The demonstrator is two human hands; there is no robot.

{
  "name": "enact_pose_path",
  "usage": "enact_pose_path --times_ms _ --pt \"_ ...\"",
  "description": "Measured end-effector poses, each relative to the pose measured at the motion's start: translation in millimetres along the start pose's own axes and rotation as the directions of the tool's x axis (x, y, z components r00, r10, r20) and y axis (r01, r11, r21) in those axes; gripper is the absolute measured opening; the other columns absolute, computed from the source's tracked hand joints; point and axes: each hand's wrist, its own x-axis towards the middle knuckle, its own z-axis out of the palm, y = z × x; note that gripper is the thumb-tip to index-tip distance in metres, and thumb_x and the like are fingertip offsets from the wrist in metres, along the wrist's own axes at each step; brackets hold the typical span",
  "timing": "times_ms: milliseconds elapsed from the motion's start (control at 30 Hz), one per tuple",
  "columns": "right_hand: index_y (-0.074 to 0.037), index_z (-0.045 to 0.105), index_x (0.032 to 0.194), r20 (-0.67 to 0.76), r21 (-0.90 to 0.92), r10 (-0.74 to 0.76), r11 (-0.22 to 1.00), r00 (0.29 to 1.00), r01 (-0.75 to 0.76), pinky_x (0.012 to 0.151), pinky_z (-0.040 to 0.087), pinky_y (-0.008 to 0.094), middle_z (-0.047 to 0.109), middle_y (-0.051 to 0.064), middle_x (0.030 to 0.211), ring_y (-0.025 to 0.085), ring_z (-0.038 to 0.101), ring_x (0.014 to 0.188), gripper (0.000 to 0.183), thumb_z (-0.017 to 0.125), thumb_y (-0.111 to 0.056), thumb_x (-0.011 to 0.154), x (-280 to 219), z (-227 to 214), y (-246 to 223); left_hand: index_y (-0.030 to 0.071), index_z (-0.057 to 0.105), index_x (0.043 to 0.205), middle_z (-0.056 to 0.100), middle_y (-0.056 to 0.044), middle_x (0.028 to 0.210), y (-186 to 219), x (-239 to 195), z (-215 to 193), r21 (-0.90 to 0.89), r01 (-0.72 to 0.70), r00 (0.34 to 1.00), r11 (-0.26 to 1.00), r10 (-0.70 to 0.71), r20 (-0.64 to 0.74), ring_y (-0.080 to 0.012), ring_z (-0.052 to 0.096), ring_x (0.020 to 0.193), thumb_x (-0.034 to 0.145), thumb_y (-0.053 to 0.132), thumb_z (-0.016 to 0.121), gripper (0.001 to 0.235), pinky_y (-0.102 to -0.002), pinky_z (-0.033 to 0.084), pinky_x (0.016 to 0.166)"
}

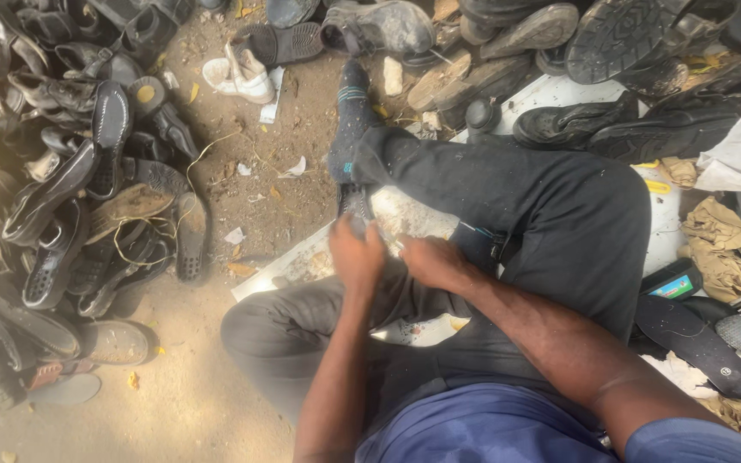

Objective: The person sits on the ground surrounded by a large pile of shoes and uses a knife-like tool to scrape and clean the sole of a black shoe. They hold the shoe with one hand and work on the bottom surface with the tool, occasionally turning the shoe to access different areas.

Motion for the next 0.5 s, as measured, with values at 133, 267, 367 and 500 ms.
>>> enact_pose_path --times_ms 133,267,367,500 --pt "-0.010 0.059 0.129 -0.103 0.069 -0.056 0.996 0.993 0.063 0.076 0.051 0.057 0.071 0.027 0.088 0.049 0.068 0.086 0.035 0.053 -0.026 0.099 6 -11 -13 -0.010 0.062 0.119 0.068 -0.030 0.110 -124 18 22 0.255 0.290 0.925 0.922 -0.339 0.175 -0.0444 0.065 0.105 0.085 0.035 0.076 0.058 -0.050 0.052 0.093" --pt "-0.010 0.058 0.130 -0.129 0.124 -0.039 0.991 0.991 0.055 0.075 0.050 0.059 0.071 0.027 0.088 0.050 0.067 0.088 0.037 0.054 -0.027 0.098 2 -26 -31 -0.012 0.069 0.108 0.072 -0.024 0.089 -132 32 38 -0.048 0.463 0.847 0.885 -0.425 0.319 -0.0371 0.070 0.086 0.088 0.030 0.072 0.047 -0.046 0.054 0.079" --pt "-0.011 0.055 0.138 -0.138 0.164 -0.006 0.986 0.990 0.029 0.074 0.051 0.057 0.071 0.025 0.087 0.048 0.068 0.085 0.043 0.054 -0.026 0.097 -11 -33 -40 -0.009 0.075 0.102 0.068 -0.015 0.077 -111 40 10 -0.227 0.738 0.645 0.636 -0.563 0.517 -0.0293 0.062 0.071 0.095 0.026 0.066 0.037 -0.044 0.046 0.065" --pt "-0.013 0.051 0.144 -0.101 0.200 0.062 0.979 0.993 -0.041 0.072 0.054 0.052 0.071 0.023 0.078 0.042 0.072 0.078 0.047 0.053 -0.027 0.099 -18 -48 -42 -0.007 0.075 0.101 0.066 -0.015 0.082 -91 39 -47 -0.378 0.704 0.708 0.602 -0.553 0.438 -0.0253 0.058 0.072 0.094 0.020 0.064 0.030 -0.037 0.044 0.064"
